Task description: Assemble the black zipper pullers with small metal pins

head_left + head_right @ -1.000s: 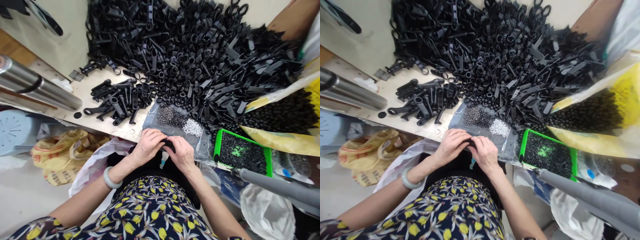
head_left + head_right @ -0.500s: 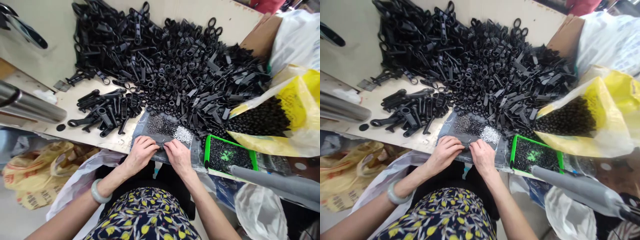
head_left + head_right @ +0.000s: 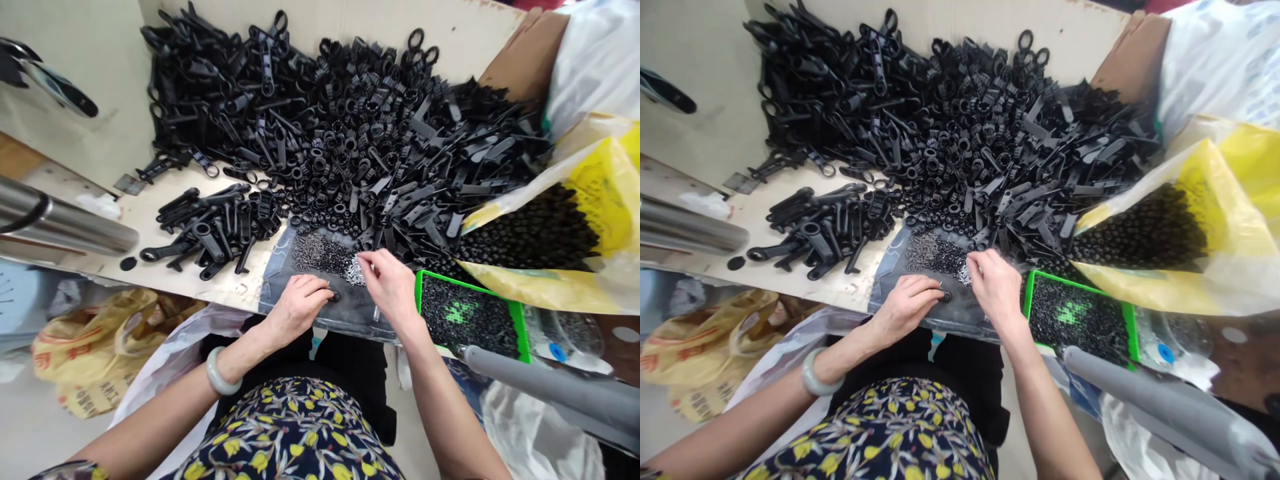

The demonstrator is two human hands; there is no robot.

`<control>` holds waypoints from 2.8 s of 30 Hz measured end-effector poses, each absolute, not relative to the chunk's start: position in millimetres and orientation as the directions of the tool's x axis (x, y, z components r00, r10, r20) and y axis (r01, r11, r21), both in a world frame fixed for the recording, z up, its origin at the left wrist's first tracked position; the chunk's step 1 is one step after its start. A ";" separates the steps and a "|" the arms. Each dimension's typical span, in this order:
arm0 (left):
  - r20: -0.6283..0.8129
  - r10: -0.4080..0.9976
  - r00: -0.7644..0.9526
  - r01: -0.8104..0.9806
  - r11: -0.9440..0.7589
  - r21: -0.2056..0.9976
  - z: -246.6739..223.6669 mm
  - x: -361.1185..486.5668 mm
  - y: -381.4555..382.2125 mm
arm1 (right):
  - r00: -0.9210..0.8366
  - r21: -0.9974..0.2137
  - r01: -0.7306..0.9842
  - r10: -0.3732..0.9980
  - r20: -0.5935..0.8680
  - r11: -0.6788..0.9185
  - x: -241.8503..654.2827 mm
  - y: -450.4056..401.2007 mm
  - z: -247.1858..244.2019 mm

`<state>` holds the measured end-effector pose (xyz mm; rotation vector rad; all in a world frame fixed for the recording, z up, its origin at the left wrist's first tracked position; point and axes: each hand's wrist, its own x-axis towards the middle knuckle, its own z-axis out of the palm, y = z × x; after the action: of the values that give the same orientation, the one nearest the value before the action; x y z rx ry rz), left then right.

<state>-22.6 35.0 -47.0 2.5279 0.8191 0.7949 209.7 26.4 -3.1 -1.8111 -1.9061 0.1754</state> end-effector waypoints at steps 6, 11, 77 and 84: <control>0.353 0.581 0.733 0.408 -0.791 0.455 -50.2 -39.6 35.2 | 0.071 -0.256 0.967 0.974 0.217 -0.013 194.7 94.7 -16.2; 0.310 0.518 0.797 0.369 -0.825 0.429 -41.9 -48.8 43.3 | 0.066 -0.125 0.991 0.983 0.170 -0.045 185.8 111.6 -20.4; 0.351 0.840 0.414 0.466 -0.527 0.711 -56.3 -17.6 9.8 | -0.368 -0.421 0.809 0.911 0.183 0.412 175.5 -26.6 -8.8; 0.383 0.825 0.414 0.447 -0.551 0.705 -53.3 -18.7 9.8 | -0.339 -0.528 0.746 0.914 0.225 0.407 175.1 -56.6 -0.1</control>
<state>-18.7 9.8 -53.3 2.1707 1.0773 0.9961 175.1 -56.6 -0.1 -1.4107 -2.1806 0.4584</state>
